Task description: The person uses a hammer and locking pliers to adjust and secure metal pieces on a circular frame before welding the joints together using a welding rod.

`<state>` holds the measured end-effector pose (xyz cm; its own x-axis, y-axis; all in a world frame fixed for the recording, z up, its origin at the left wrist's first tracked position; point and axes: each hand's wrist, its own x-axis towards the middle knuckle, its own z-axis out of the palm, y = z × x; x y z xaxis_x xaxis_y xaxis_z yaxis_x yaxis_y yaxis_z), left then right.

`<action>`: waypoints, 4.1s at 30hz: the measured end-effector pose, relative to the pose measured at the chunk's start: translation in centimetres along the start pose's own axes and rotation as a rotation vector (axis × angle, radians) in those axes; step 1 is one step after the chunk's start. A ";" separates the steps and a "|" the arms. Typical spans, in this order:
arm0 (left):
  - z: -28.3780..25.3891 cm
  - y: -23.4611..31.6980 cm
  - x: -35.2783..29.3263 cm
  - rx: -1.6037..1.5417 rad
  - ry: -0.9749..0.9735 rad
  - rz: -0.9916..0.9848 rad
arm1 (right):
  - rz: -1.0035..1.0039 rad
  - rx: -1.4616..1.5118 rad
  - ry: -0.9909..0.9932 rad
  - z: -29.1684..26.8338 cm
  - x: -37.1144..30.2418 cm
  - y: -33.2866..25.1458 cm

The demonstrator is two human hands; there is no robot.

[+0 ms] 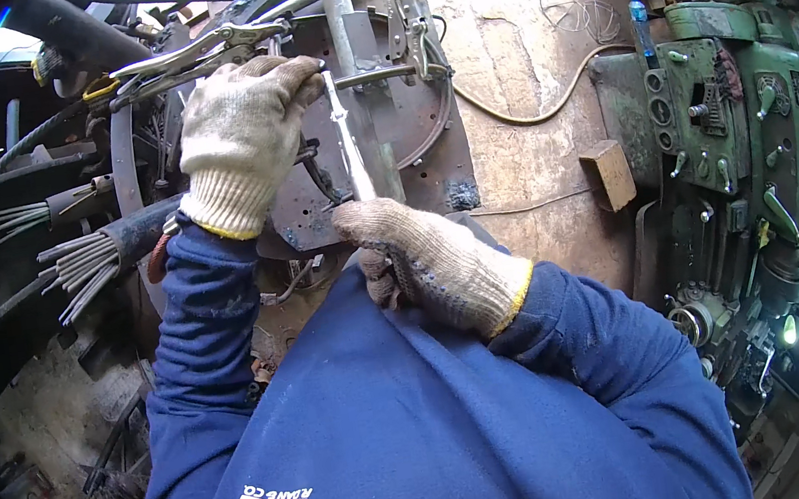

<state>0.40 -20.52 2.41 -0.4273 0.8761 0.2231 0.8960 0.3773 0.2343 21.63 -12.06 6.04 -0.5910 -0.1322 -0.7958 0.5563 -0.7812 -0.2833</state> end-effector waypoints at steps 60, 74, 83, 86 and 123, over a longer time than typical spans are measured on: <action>0.6 6.3 -7.2 -1.399 -0.359 -0.373 | 0.025 0.019 -0.127 -1.4 1.1 -0.1; 2.2 5.4 -6.7 -1.220 -0.389 -0.326 | -0.074 0.082 -0.257 -1.5 0.0 -0.5; -0.9 6.9 -4.2 -1.824 -0.584 -1.167 | 0.087 -0.238 -0.148 -3.0 -0.6 -0.6; 0.1 6.8 -4.6 -1.913 -0.528 -1.145 | 0.104 -0.297 -0.059 -2.4 -0.8 -0.2; 3.1 5.2 -7.3 -0.859 -0.194 -0.033 | -0.029 -0.408 0.069 0.0 0.8 0.2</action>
<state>8.56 -24.08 -0.91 -0.3536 0.9336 0.0576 0.4491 0.1155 0.8860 21.26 -12.34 5.32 -0.5771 -0.0616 -0.8144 0.7342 -0.4759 -0.4843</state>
